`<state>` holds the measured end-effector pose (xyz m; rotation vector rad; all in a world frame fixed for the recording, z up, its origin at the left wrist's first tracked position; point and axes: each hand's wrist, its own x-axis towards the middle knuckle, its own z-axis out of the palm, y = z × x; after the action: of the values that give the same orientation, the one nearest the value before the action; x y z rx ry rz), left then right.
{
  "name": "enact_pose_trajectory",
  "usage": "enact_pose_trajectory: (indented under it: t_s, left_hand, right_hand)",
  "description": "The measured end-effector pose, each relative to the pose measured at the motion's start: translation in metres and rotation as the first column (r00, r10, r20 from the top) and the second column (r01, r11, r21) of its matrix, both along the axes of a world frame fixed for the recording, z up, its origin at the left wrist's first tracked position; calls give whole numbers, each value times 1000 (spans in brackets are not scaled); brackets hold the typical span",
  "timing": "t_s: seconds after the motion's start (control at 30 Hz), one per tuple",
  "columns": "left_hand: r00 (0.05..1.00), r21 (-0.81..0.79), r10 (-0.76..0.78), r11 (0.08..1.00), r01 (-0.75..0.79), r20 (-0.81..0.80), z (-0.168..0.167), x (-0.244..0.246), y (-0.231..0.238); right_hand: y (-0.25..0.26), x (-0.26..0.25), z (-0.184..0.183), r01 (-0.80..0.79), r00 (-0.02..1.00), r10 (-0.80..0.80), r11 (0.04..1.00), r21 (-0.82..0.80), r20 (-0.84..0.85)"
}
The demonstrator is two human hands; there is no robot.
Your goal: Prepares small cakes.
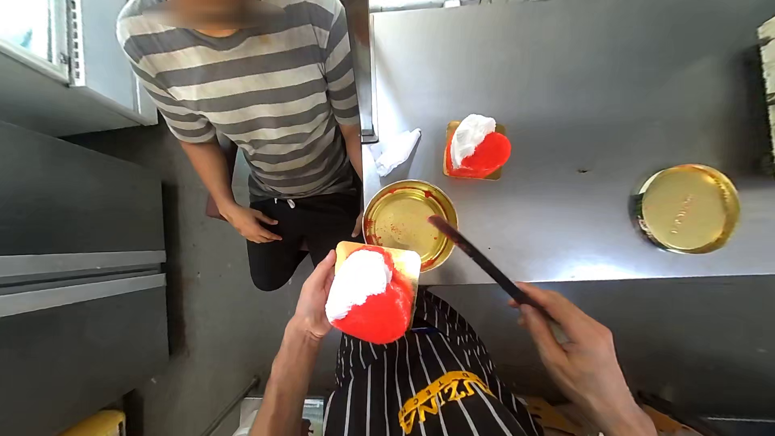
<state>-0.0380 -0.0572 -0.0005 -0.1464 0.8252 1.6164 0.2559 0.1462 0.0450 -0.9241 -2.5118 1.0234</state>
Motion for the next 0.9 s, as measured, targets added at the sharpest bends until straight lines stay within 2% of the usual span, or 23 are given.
enact_pose_trajectory:
  t_s: [0.1, 0.17, 0.23, 0.33, 0.4, 0.47, 0.53, 0.6, 0.77, 0.9]
  left_hand:
    - [999, 37, -49, 998, 48, 23, 4, -8, -2]
    - [997, 40, -76, 996, 75, 25, 7, -9, -1]
    - [992, 29, -123, 992, 122, 28, 9, -7, 2]
    - [978, 16, -209, 978, 209, 6, 11, -5, 8]
    - [967, 21, -256, 966, 256, -11, 14, -3, 13]
    - [969, 32, -246, 969, 247, -30, 20, -3, 13]
    - [983, 153, -182, 972, 179, 8, 21, -5, 6]
    - [998, 213, -55, 976, 46, 33, 21, -2, 1]
    - [951, 226, 289, 924, -307, 109, 15, 22, 6]
    - [896, 208, 443, 873, -441, 37, 18, 33, 19]
  right_hand:
    - [4, -4, 0, 90, 996, -89, 994, -57, 16]
    - [1, -19, -3, 149, 988, -155, 972, -182, -19]
    - [-6, -42, -8, 116, 982, -162, 923, -367, -99]
    - [-15, -79, -9, -24, 979, -114, 761, -649, -170]
    - [-18, -97, -7, -91, 968, -117, 655, -750, -220]
    - [-18, -108, -4, -130, 951, -154, 591, -796, -269]
    - [-20, -113, -4, -125, 937, -203, 561, -818, -283]
    - [-25, -115, -5, -107, 918, -266, 544, -832, -293]
    - [-41, -133, -7, -48, 840, -444, 511, -858, -311]
    - [-46, -143, -8, -81, 842, -425, 510, -856, -333]
